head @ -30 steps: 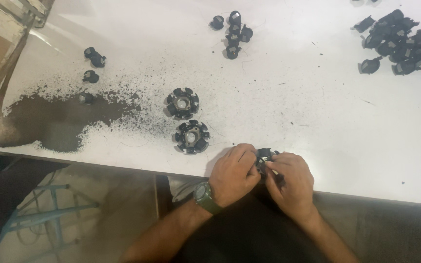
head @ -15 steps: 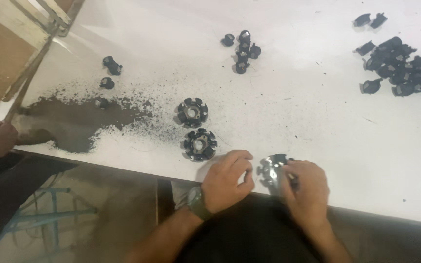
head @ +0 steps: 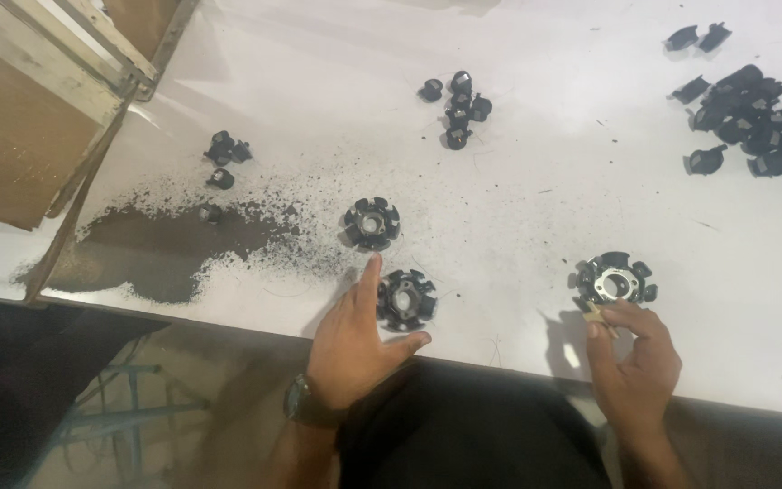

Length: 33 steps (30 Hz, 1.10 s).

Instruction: The person sits at a workbench and works on small black plastic components one at a time, holding each part and using a small blade-like tool on it by hand. Finished parts are set aside on the table while more parts are picked from piles.

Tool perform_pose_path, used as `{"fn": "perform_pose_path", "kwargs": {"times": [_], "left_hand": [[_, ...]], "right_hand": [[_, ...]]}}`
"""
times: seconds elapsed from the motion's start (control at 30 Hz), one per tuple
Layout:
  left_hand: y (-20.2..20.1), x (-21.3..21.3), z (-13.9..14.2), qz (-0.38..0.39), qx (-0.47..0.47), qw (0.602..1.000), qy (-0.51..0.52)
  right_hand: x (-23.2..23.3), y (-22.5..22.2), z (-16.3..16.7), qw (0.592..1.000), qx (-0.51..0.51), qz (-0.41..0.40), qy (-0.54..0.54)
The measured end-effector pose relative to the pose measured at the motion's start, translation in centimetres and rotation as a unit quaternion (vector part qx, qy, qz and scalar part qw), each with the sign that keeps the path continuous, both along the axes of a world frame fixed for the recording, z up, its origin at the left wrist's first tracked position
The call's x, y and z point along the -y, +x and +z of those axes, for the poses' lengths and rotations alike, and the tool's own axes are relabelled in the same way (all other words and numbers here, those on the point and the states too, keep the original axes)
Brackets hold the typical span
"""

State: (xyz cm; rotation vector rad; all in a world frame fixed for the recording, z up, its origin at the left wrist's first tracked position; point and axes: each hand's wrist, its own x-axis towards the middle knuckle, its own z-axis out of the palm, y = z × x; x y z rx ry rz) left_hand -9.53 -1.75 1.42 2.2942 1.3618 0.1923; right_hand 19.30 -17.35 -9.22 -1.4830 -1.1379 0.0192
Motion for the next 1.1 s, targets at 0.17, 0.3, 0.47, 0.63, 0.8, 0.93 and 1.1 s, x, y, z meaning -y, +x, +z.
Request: {"fn": "perform_pose_path", "kwargs": {"times": [0.17,0.3,0.47,0.63,0.8,0.93,1.1], "left_hand": [[0.9,0.0,-0.3,-0.185,0.014,0.978,0.100],[2.9,0.3,-1.4,-0.171,0.058,0.982,0.052],[3.6,0.2,-2.5,-0.136,0.078,0.986,0.060],[3.4,0.3,-3.8,-0.150,0.108,0.979,0.081],[5.1,1.3,-4.9,-0.273,0.126,0.951,0.075],[6.5,1.9,-4.5,-0.336,0.172,0.924,0.054],[7.4,2.9,-3.2,-0.304,0.187,0.933,0.040]], "right_hand": [[-0.3,-0.1,0.5,0.994,-0.076,-0.014,-0.082],[-0.9,-1.4,2.1,0.989,0.063,0.077,-0.106],[-1.0,-3.7,2.9,0.933,0.079,0.325,-0.136],[-1.0,-2.8,3.2,0.950,-0.091,0.287,-0.080],[-1.6,-2.9,4.0,0.989,-0.011,0.099,-0.108],[-2.5,-3.6,4.3,0.989,0.074,0.084,-0.100],[-2.6,-3.5,4.3,0.983,0.079,0.064,-0.151]]}}
